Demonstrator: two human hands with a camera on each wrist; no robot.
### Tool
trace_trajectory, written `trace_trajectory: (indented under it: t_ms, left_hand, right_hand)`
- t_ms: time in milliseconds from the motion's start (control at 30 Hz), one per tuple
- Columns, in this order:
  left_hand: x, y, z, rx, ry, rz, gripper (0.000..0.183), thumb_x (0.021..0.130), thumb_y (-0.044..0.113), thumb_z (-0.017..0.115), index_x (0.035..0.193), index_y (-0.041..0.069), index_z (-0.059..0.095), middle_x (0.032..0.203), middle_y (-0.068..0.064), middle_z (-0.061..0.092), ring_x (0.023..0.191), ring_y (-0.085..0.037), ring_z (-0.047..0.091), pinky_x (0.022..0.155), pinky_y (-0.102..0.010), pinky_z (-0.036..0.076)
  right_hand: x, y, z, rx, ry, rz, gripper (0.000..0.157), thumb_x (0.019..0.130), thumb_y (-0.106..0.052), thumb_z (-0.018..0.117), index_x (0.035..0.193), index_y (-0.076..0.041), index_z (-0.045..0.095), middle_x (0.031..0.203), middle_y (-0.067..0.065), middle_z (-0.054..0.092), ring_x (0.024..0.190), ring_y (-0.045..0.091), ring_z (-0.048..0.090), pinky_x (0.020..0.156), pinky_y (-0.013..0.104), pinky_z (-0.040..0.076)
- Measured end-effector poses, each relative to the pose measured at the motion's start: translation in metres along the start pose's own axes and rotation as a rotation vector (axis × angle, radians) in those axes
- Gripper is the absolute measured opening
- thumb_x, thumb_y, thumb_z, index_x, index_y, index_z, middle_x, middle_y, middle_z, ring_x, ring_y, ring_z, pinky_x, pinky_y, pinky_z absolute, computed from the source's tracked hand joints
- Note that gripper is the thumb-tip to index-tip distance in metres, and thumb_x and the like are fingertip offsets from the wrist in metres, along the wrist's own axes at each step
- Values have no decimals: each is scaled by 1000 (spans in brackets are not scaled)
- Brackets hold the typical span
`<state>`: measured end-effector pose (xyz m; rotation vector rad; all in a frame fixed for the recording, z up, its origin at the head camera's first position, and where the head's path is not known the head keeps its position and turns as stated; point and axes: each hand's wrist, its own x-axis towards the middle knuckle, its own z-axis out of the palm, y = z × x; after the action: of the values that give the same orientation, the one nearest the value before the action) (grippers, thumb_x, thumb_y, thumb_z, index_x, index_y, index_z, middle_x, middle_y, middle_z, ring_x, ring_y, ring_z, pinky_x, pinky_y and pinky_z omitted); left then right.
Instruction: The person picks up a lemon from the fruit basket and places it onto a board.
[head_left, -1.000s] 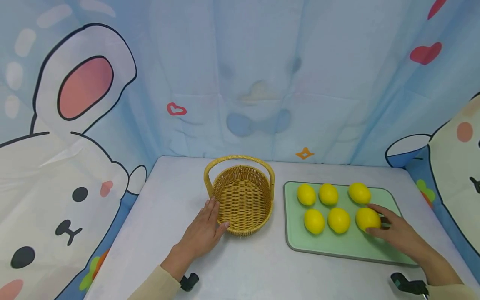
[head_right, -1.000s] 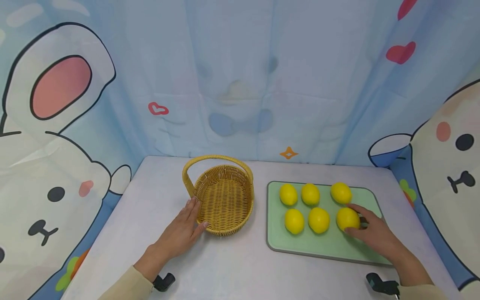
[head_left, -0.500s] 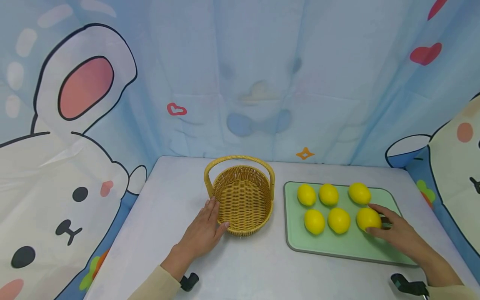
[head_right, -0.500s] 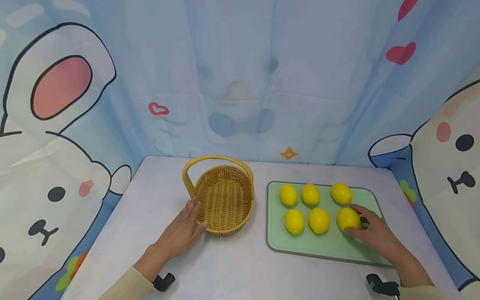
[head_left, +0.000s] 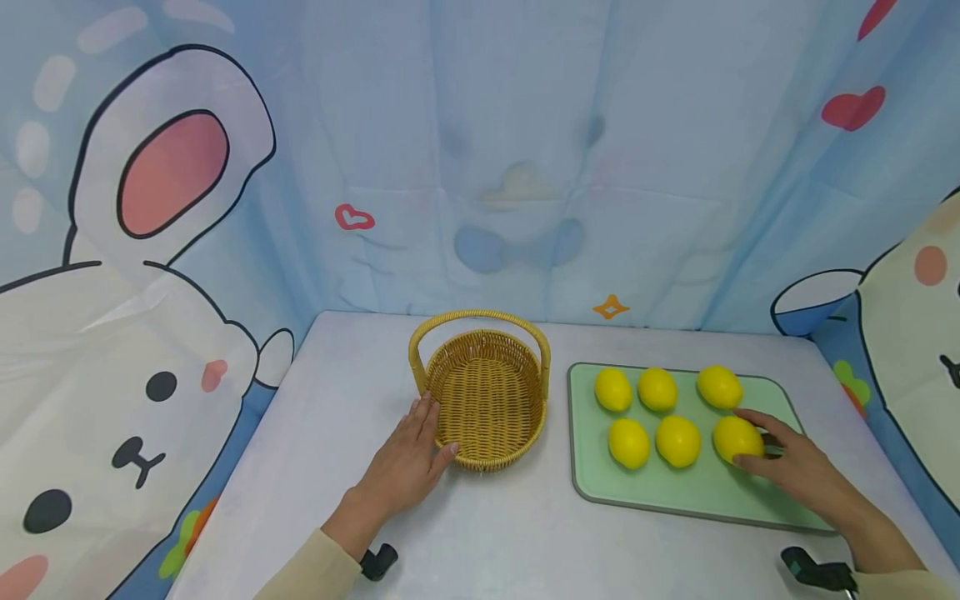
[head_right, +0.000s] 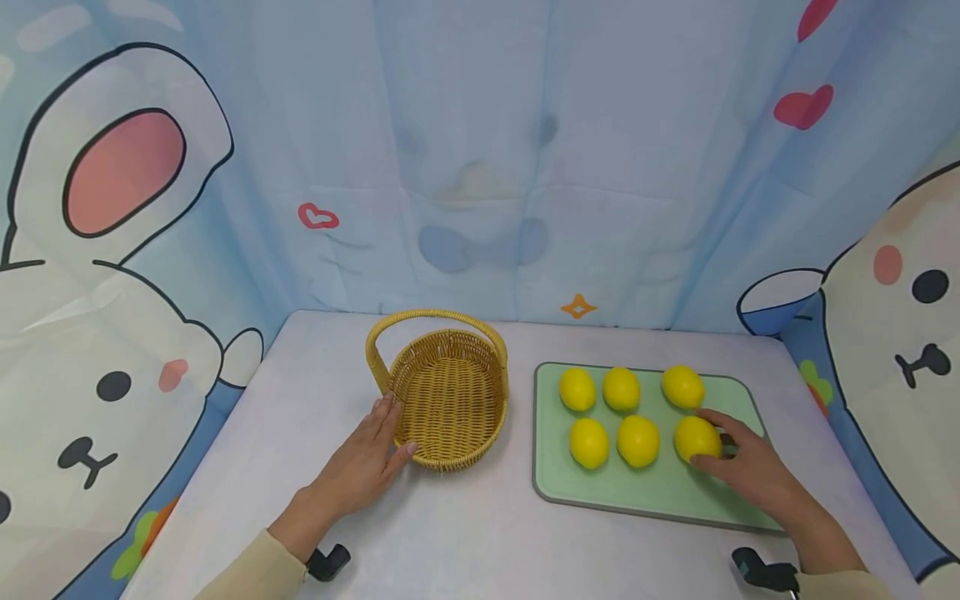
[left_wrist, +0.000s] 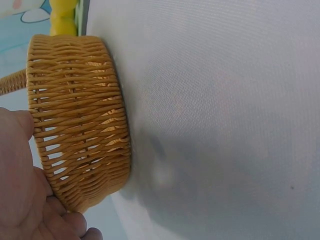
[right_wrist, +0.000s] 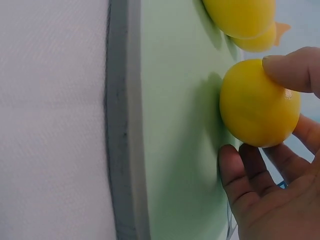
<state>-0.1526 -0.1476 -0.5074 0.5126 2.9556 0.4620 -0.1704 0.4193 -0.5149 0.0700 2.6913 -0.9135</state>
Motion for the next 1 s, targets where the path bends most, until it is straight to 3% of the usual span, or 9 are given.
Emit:
trace_trajectory:
  t_ms: [633, 833, 1000]
  left_hand:
    - [3, 4, -1, -17, -4, 6, 82, 113, 56, 35, 166, -3, 20, 177, -18, 7, 164, -35, 14, 133, -47, 20]
    - [3, 4, -2, 1, -5, 7, 82, 112, 58, 34, 167, -3, 20, 177, -18, 8, 164, -34, 12, 133, -47, 19]
    - [3, 2, -3, 5, 1, 12, 82, 112, 58, 35, 166, -3, 21, 177, -18, 10, 164, -35, 12, 133, -48, 19]
  right_hand:
    - [-3, 3, -3, 21, 6, 16, 101, 101, -54, 67, 166, 4, 15, 161, 42, 21, 134, 62, 34, 97, 80, 40]
    - [-5, 1, -3, 34, 51, 21, 98, 104, -56, 62, 166, 3, 15, 163, 43, 18, 135, 62, 32, 98, 82, 36]
    - [-7, 0, -1, 36, 143, 6, 90, 107, -53, 56, 164, 6, 19, 159, 45, 24, 133, 62, 36, 96, 80, 42]
